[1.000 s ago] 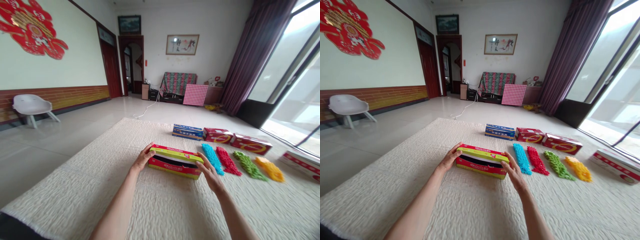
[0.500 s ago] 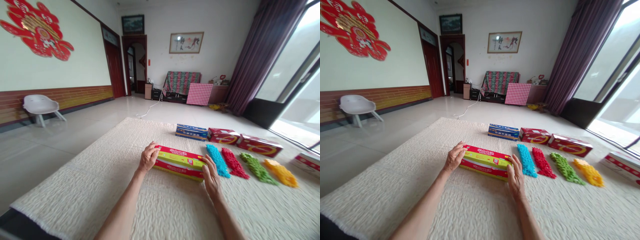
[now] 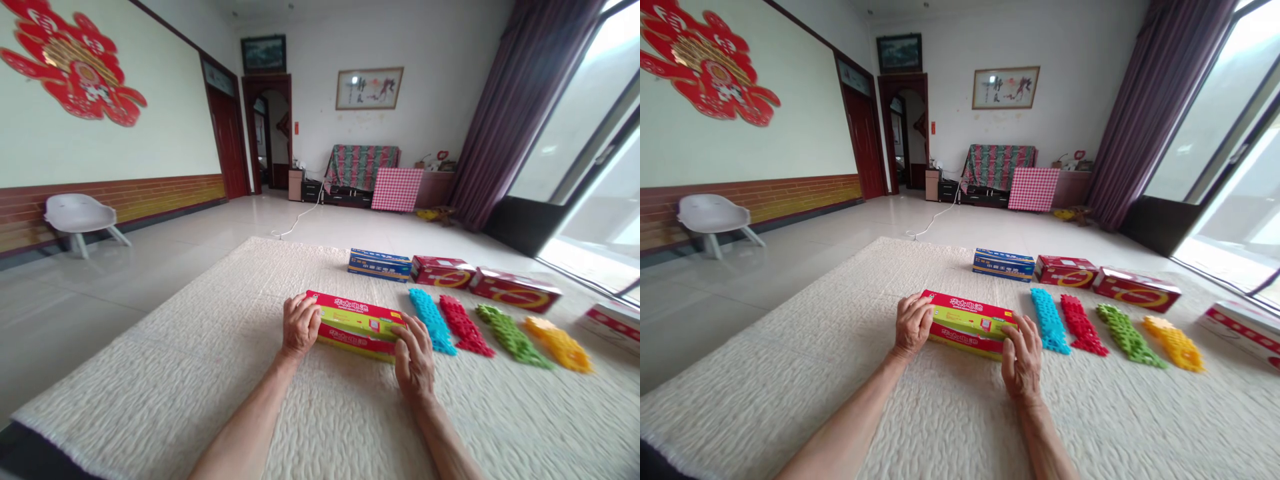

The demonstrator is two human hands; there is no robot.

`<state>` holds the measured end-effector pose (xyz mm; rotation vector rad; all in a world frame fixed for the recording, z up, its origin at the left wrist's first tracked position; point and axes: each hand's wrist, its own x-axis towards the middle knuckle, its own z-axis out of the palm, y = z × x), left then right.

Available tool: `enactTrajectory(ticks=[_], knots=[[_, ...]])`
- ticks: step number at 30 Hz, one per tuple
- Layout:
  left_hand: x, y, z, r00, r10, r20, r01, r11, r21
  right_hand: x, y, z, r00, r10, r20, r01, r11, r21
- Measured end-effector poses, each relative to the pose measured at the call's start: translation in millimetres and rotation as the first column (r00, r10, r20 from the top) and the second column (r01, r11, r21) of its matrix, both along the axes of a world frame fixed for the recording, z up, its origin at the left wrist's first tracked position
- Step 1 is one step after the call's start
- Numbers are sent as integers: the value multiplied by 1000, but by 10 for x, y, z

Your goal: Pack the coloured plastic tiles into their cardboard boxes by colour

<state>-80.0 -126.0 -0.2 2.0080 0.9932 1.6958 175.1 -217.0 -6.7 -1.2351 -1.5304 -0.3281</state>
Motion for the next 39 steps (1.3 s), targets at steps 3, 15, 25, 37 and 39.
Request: enactTrajectory(ticks=[3,15,25,37,39], knots=[[76,-82,14,997,-13,-77,16,999,28,-2,8,-3,999,-8,38,8,1000,23],[337,-193,5,914,-25,-404,97,982,159,-83,36,16,993,0,115,-2,1000,25],[377,-89,-10,925,33,-379,56,974,220,-85,90,-10,993,5,120,-4,1000,-7],[408,-93,-34,895,55,-443,92,949,303,-73,173,-65,994,-72,85,68,997,47],[429,-116,-16,873,80,-481,84,947,310,-61,219,-96,994,-112,8,112,992,58]])
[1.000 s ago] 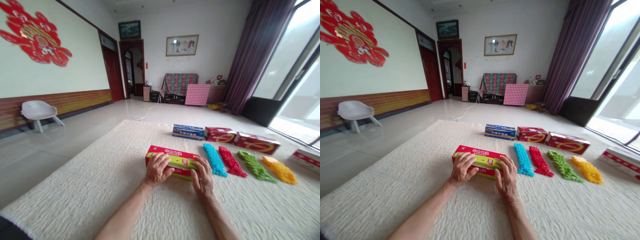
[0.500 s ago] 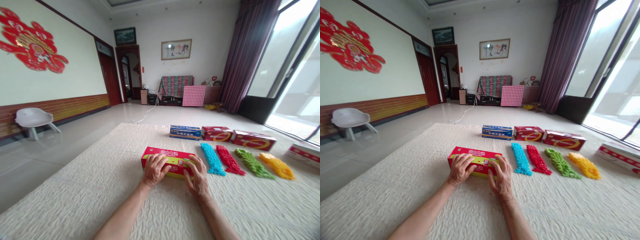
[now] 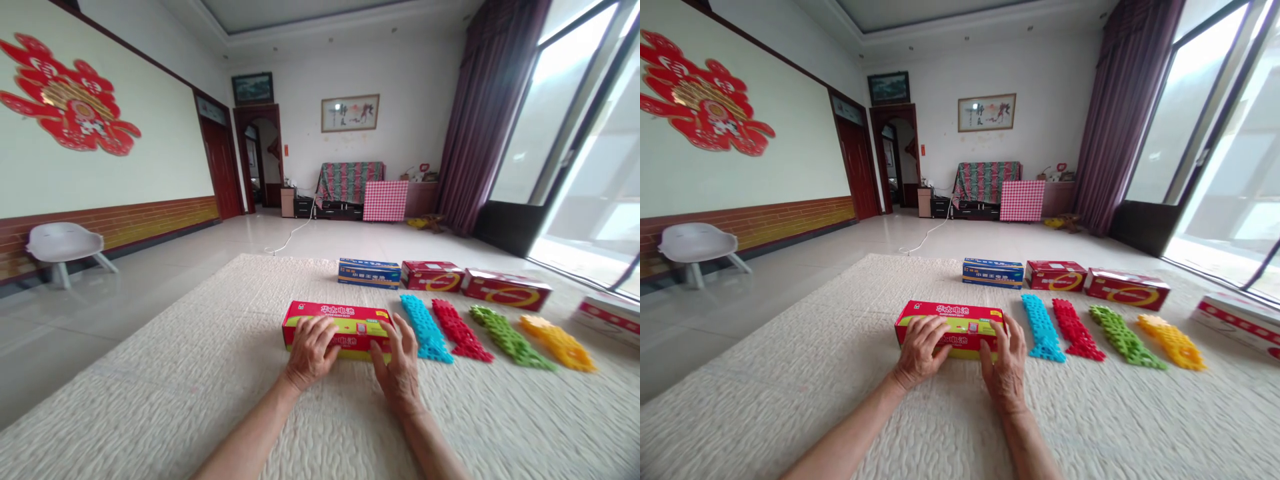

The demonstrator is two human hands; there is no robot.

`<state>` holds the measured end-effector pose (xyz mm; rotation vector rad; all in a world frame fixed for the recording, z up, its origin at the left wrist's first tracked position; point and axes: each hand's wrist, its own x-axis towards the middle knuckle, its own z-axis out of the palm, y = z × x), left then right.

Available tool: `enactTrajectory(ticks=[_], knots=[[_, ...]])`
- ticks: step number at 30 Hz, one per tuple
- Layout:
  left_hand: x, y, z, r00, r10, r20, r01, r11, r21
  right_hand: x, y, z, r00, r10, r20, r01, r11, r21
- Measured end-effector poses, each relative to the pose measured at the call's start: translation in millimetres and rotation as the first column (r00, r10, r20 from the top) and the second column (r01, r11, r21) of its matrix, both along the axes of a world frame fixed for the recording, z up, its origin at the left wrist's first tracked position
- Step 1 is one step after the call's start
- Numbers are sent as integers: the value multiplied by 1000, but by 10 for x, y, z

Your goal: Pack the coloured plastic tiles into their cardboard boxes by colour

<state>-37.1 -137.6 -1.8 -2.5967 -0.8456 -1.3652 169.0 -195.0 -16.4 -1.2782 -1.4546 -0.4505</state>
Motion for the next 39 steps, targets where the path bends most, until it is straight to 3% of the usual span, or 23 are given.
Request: enactTrajectory(ticks=[6,10,16,20,26,32,39], knots=[[14,-28,66,994,78,-79,-75,997,36,8,44,-79,995,54,-83,-62,993,-96],[-45,98,89,988,118,-103,-111,991,73,-6,113,-121,994,47,-95,-59,990,-128],[-236,624,113,971,196,-138,-184,978,96,-131,714,-128,925,4,-379,-72,984,-166],[-400,1093,98,960,242,-142,-233,969,78,-284,1244,-103,907,35,-419,-147,960,-238],[-621,1819,78,929,309,-205,-292,950,107,-420,1783,-175,960,119,-252,-207,911,-357],[-646,2414,56,888,360,-285,-335,933,134,-440,1964,-169,979,193,-66,-200,841,-503],[-538,2754,102,865,388,-318,-368,922,122,-448,1975,-64,963,162,217,21,755,-656]])
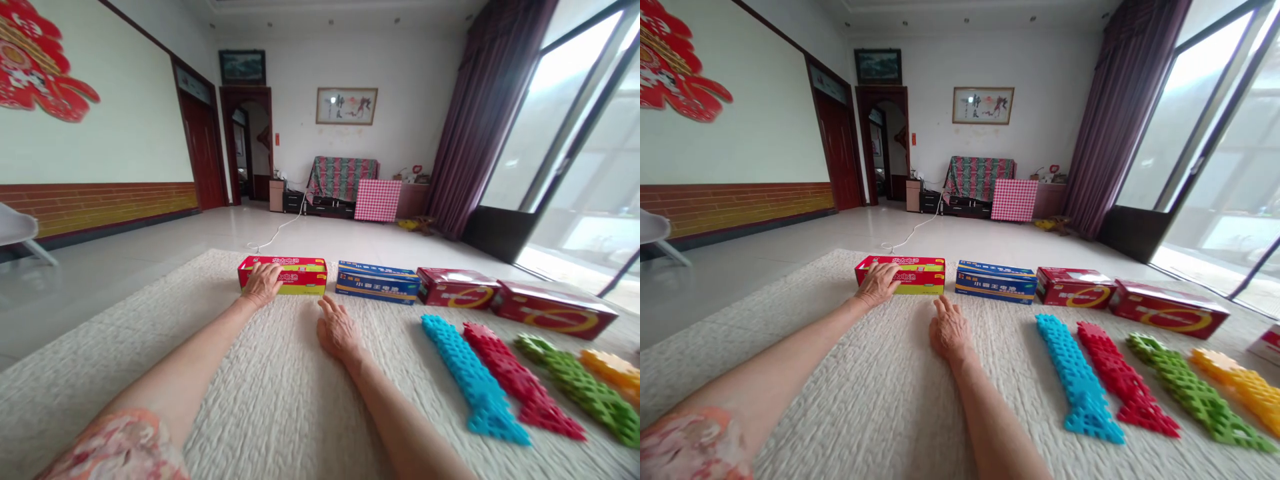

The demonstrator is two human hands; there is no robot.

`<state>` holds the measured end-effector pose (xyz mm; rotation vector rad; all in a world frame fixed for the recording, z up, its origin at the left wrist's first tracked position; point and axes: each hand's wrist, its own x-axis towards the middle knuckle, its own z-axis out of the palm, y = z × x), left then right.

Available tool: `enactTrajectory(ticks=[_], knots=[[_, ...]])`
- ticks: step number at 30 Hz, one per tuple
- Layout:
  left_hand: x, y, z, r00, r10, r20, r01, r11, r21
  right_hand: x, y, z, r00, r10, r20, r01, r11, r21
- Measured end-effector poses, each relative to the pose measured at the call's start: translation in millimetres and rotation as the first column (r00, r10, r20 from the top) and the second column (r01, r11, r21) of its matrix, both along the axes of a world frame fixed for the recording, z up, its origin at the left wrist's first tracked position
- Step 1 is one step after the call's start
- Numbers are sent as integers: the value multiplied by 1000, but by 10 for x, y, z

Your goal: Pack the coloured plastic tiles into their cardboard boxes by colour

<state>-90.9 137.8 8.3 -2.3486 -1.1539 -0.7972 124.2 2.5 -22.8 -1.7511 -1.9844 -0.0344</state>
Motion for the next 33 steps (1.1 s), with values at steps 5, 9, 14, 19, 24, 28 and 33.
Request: enactTrajectory(ticks=[5,9,14,19,24,28,33], knots=[[108,-136,51,1000,6,-7,-6,1000,25,-17,-47,31,1000,-20,23,20,1000,-14],[277,-409,13,994,-105,-20,106,992,73,-40,-88,45,999,-32,25,32,999,-20],[514,-663,-126,980,-189,-62,192,980,43,-34,-100,47,999,-32,19,32,999,-17],[666,-848,-215,976,-211,-53,207,976,-60,-7,-91,34,1000,-7,10,7,1000,-20],[799,-1099,-182,974,-224,-41,211,953,-216,19,-119,79,1000,25,5,-25,999,-33],[972,-1357,-124,984,-176,40,179,930,-320,137,-343,178,997,72,20,-71,996,-55],[1174,-1749,-138,982,-173,79,190,899,-395,466,-921,300,994,96,53,-92,992,-85]])
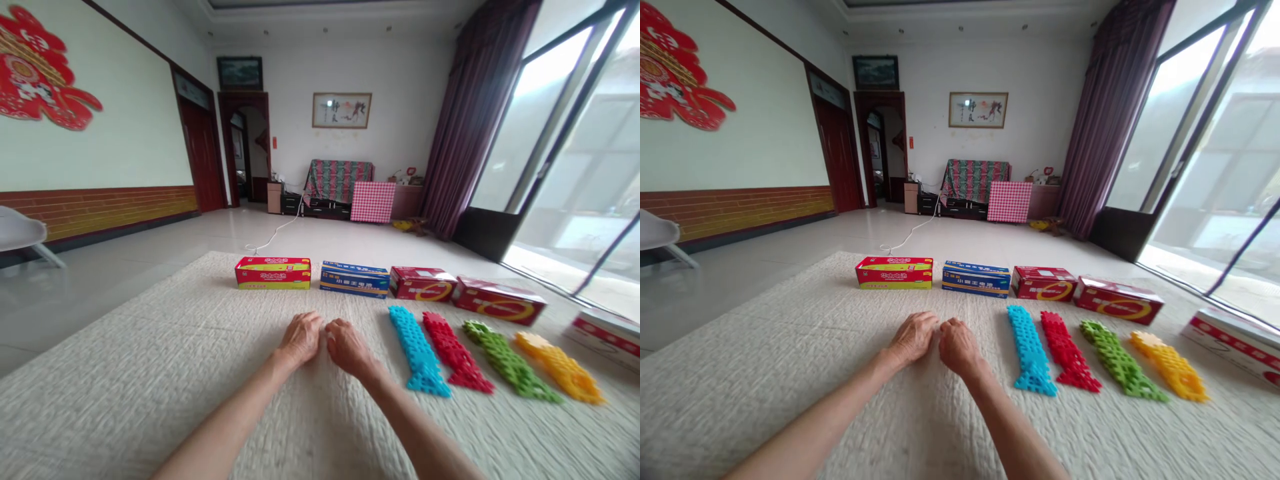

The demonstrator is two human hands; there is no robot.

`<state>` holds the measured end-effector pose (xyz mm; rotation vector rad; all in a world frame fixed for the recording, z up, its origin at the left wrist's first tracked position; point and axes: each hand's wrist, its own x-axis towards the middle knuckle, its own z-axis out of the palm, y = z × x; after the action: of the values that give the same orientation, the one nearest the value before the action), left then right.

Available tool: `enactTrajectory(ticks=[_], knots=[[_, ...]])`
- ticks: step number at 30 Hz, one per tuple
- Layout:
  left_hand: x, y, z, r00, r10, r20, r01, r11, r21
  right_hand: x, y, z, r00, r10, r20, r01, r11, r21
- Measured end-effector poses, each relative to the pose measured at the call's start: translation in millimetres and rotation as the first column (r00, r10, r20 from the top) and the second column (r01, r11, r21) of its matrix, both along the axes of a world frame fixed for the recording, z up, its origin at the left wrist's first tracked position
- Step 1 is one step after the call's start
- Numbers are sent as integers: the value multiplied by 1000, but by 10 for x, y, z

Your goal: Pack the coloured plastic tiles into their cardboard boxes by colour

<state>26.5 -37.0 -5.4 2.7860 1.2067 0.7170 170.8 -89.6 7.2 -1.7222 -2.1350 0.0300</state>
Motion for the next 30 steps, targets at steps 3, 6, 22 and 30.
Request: enactTrajectory(ticks=[3,6,22,30], knots=[[90,-174,-84,1000,31,4,-31,1000,1,196,-350,3,1000,-7,0,7,1000,7],[151,-258,-177,998,63,15,-63,998,20,300,-613,-71,1000,1,-16,0,1000,30],[163,-302,-239,996,63,60,-66,996,54,260,-773,-213,989,3,-148,23,985,173],[375,101,-38,990,137,27,-139,989,60,290,-730,-239,991,18,-130,1,989,149]])
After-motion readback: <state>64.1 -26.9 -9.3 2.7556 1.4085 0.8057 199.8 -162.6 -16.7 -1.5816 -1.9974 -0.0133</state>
